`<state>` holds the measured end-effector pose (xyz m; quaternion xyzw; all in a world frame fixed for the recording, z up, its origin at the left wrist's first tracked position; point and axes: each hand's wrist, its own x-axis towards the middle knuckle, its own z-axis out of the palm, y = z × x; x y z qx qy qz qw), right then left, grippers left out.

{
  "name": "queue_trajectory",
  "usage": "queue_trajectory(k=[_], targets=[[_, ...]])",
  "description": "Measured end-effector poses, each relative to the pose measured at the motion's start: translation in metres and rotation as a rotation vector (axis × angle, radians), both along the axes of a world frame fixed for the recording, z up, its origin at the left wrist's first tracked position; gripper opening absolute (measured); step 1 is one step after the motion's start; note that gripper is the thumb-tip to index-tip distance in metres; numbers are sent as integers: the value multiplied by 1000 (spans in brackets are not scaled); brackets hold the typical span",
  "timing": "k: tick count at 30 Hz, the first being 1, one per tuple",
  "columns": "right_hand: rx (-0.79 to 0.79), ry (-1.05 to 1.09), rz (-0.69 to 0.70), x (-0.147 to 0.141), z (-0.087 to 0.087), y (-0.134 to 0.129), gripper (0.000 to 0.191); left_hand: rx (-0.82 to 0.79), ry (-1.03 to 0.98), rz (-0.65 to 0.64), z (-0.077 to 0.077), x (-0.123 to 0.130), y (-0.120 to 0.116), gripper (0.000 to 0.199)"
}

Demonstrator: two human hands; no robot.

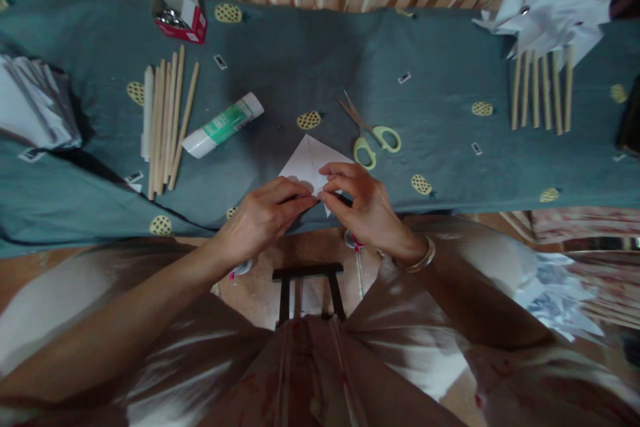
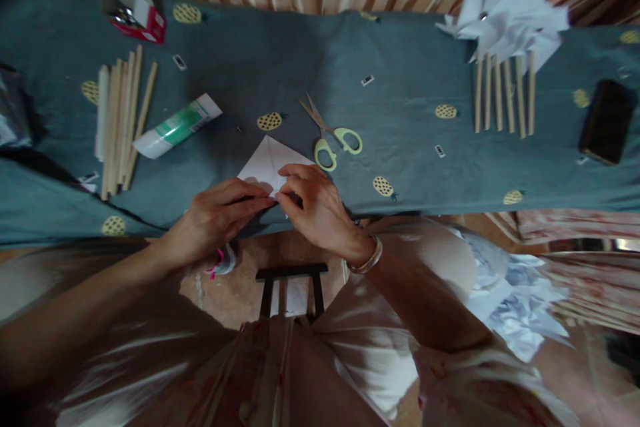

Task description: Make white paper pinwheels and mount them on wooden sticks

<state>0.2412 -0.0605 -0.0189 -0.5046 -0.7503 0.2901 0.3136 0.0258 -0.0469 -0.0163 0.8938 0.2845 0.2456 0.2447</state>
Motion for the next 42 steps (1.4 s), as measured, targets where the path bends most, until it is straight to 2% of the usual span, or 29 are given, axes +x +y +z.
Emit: queue_trajectory(k=[12,21,26,30,35,42], targets=[[0,3,-32,1,0,1,9,91,-8,39,-5,0,2,20],[-5,-5,-26,1,1,-1,9,48,17,59,-1,2,4,23],[68,-31,-18,1,-1,-1,10,5,41,54,-1,2,6,24],[132,-59,-6,0,-2,-2,17,28,25,52,-2,3,7,22],[104,-91,14,0,-4,-3,28,48,9,57,-3,2,7,22],[123,-133,40,1,-9,-3,33,5,14,45,-3,1,7,23]])
